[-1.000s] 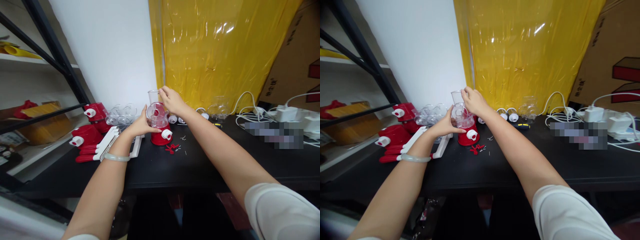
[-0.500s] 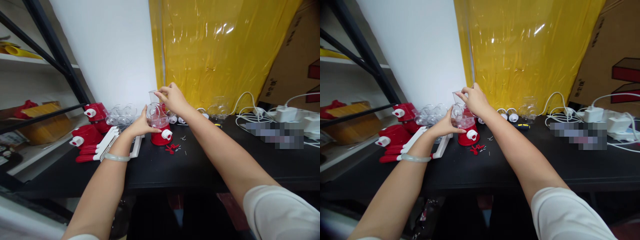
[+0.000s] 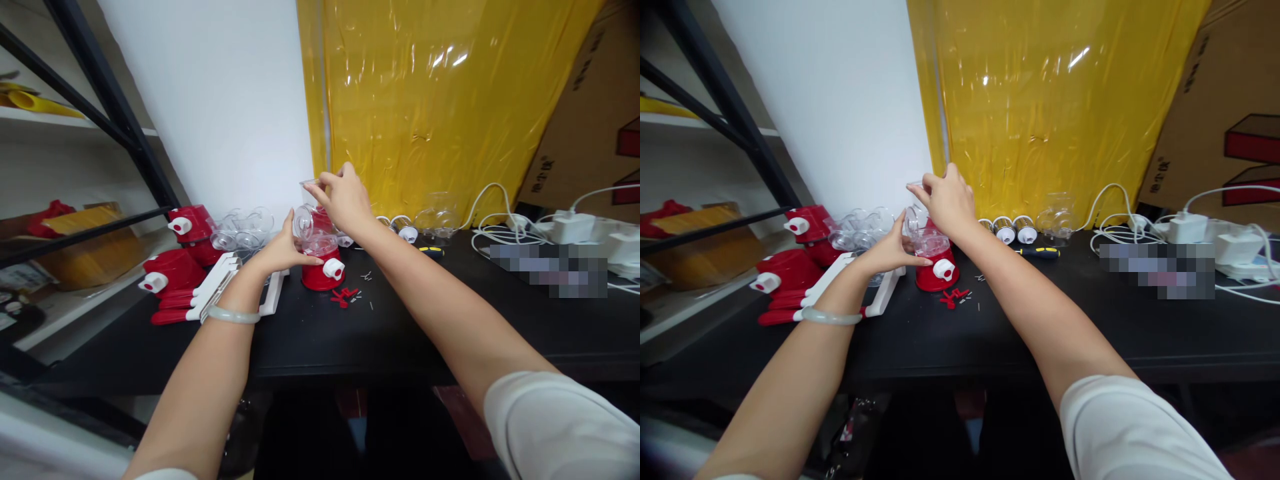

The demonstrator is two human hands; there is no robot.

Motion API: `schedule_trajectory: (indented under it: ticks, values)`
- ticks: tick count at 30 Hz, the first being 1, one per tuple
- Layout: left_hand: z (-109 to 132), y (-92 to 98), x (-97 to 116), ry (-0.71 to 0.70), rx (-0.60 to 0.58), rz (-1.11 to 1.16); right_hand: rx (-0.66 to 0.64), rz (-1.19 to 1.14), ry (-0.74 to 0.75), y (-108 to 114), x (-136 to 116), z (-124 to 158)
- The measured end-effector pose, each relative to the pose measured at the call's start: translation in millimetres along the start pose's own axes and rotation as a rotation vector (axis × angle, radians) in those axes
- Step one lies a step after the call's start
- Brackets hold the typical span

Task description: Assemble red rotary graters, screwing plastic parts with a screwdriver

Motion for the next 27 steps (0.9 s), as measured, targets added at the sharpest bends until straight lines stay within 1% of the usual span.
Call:
schedule_trajectory:
  ticks: [4,10,16,21,27]
  values:
    - [-0.3,-0.7,-0.4,-0.018,-0.013,0.023,0.010,0.012,-0.008,-0.7,-0.2,0.1]
    - [-2.3,3.6,-5.4,-0.041,0.028,-0.007,0.009,0.010,-0.014,-1.7,0.1,-0.4]
    - [-2.0,0.7,-4.0,-0.033,-0.014,0.046,-0.013,0.016,-0.024,-2.3,-0.9,0.6]
    - [-1.9,1.3,-4.5,-0.017,-0.007,0.018,-0.053,0.039,-0.036,-8.7,0.7,1.2]
    - [-2.6,1.0,-6.3,-0.065,-0.022,0.040,-0.020,-0.015,0.005,-9.5,6.2,-2.8]
Point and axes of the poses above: each hand's wrist, its own z-axis away from the middle knuckle, its own y-axis out of the back of the hand, x = y × z, the point moved 7 cm from there along -z, towards the middle knuckle, and after that the axes turned 15 degrees about -x, right-handed, at the moved point
